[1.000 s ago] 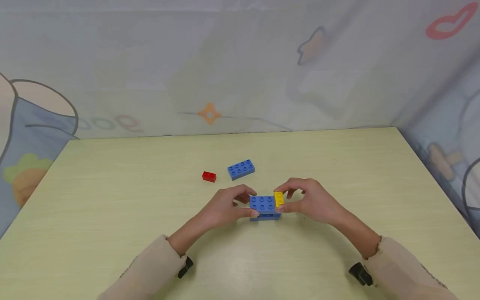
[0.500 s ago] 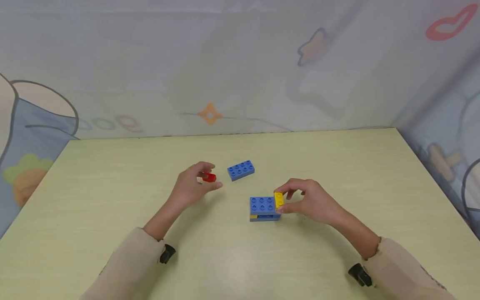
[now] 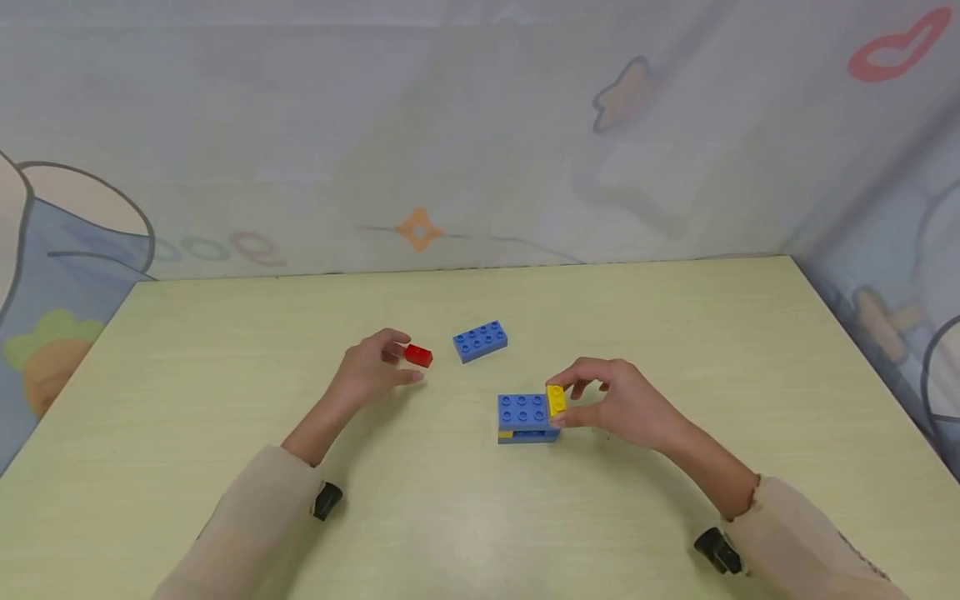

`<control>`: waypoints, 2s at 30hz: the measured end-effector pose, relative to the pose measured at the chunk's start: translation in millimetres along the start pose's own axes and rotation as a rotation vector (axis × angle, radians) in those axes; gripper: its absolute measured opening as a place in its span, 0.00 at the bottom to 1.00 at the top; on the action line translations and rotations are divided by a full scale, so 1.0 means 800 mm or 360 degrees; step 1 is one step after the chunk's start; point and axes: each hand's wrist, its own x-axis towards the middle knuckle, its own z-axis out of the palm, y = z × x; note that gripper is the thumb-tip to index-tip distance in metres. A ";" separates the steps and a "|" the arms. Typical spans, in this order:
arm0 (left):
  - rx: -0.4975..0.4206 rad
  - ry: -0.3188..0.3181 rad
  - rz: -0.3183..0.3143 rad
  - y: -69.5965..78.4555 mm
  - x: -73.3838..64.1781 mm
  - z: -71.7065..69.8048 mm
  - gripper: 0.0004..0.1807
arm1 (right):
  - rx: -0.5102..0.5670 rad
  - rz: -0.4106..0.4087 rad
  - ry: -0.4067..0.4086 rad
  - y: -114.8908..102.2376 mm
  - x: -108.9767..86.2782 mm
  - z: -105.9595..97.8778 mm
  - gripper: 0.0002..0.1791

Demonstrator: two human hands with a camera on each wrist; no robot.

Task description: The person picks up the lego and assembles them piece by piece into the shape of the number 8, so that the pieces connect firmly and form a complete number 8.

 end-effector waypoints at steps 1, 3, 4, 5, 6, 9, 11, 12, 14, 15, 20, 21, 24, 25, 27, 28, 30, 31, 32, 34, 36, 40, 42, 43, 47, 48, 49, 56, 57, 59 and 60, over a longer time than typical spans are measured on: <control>0.0014 -0.0014 0.0014 0.000 0.001 0.001 0.27 | 0.0000 -0.0004 0.0000 0.000 0.000 0.000 0.18; 0.0033 -0.0044 0.0045 0.002 0.004 0.002 0.27 | -0.0006 -0.0014 0.0004 0.001 0.000 0.000 0.18; 0.0037 -0.0059 0.0058 0.002 0.005 0.002 0.27 | -0.0009 -0.0018 0.0003 0.001 0.000 0.000 0.18; 0.0042 -0.0073 0.0072 0.003 0.007 0.003 0.27 | -0.0012 -0.0020 0.0004 0.001 0.000 0.000 0.18; 0.0044 -0.0084 0.0078 0.004 0.008 0.003 0.27 | -0.0013 -0.0021 0.0006 0.002 0.000 0.001 0.18; 0.0048 -0.0110 0.0092 0.006 0.010 0.004 0.27 | -0.0016 -0.0016 0.0005 0.001 0.000 0.000 0.18; 0.0055 -0.0110 0.0094 0.007 0.012 0.005 0.27 | -0.0016 -0.0010 0.0005 0.001 0.000 0.000 0.18; 0.0051 -0.0107 0.0090 0.007 0.013 0.005 0.27 | -0.0015 -0.0008 0.0005 0.000 0.000 0.000 0.18; 0.0052 -0.0098 0.0089 0.007 0.015 0.005 0.26 | -0.0017 -0.0009 0.0005 0.000 0.000 0.000 0.18; 0.0052 -0.0094 0.0088 0.007 0.016 0.006 0.26 | -0.0018 -0.0009 0.0006 0.000 0.000 0.000 0.18; 0.0070 -0.0097 0.0077 0.006 0.020 0.008 0.25 | -0.0019 -0.0014 0.0010 0.001 0.001 0.000 0.18; 0.0077 -0.0099 0.0080 0.005 0.020 0.008 0.25 | -0.0020 -0.0015 0.0011 0.002 0.001 0.000 0.18; 0.0105 -0.0091 0.0086 0.005 0.021 0.009 0.25 | -0.0023 -0.0019 0.0009 0.002 0.001 0.000 0.18; 0.0112 -0.0088 0.0088 0.006 0.021 0.009 0.24 | -0.0025 -0.0019 0.0008 0.002 0.001 0.000 0.18; 0.0125 -0.0084 0.0090 0.006 0.021 0.010 0.23 | -0.0023 -0.0020 0.0006 0.002 0.001 0.000 0.18; 0.0133 -0.0081 0.0090 0.006 0.021 0.010 0.23 | -0.0021 -0.0019 0.0005 0.002 0.001 0.000 0.18; 0.0150 -0.0082 0.0094 0.006 0.022 0.010 0.22 | -0.0017 -0.0022 0.0005 0.001 0.001 0.000 0.18; 0.0159 -0.0081 0.0097 0.006 0.022 0.010 0.22 | -0.0015 -0.0022 0.0006 0.001 0.001 0.000 0.18; 0.0168 -0.0082 0.0100 0.006 0.022 0.010 0.22 | -0.0017 -0.0025 0.0007 0.001 0.001 0.000 0.18; 0.0181 -0.0088 0.0102 0.006 0.023 0.010 0.21 | -0.0018 -0.0024 0.0006 0.001 0.001 0.000 0.18; 0.0170 -0.0096 0.0105 0.006 0.022 0.010 0.20 | -0.0015 -0.0022 0.0003 0.000 0.001 -0.001 0.18; 0.0101 -0.0132 0.0134 0.012 0.016 0.010 0.19 | -0.0005 -0.0012 0.0000 0.000 0.001 0.000 0.18; 0.0052 -0.0150 0.0154 0.017 0.010 0.010 0.19 | 0.0001 -0.0010 0.0001 0.001 0.001 0.000 0.18; 0.0033 -0.0159 0.0171 0.020 0.006 0.011 0.18 | 0.0002 -0.0009 0.0002 0.001 0.001 0.000 0.18; -0.0031 -0.0190 0.0278 0.029 -0.010 0.017 0.17 | 0.0012 -0.0005 0.0004 0.001 0.001 0.001 0.18; -0.0033 -0.0199 0.0320 0.031 -0.015 0.019 0.16 | 0.0012 -0.0006 0.0005 0.001 0.001 0.001 0.18; -0.0042 -0.0211 0.0360 0.033 -0.019 0.021 0.16 | 0.0008 -0.0006 0.0005 0.002 0.001 0.001 0.18; -0.0112 -0.0300 0.0555 0.059 -0.050 0.032 0.18 | -0.0007 -0.0013 0.0000 0.001 0.001 0.000 0.18; -0.0113 -0.0305 0.0576 0.063 -0.053 0.033 0.18 | -0.0004 -0.0014 -0.0002 0.001 0.001 0.000 0.18; -0.0113 -0.0314 0.0617 0.069 -0.058 0.036 0.17 | 0.0008 -0.0015 -0.0004 0.001 0.001 0.000 0.18; -0.0111 -0.0316 0.0639 0.072 -0.059 0.038 0.17 | 0.0013 -0.0016 -0.0005 0.001 0.001 0.000 0.17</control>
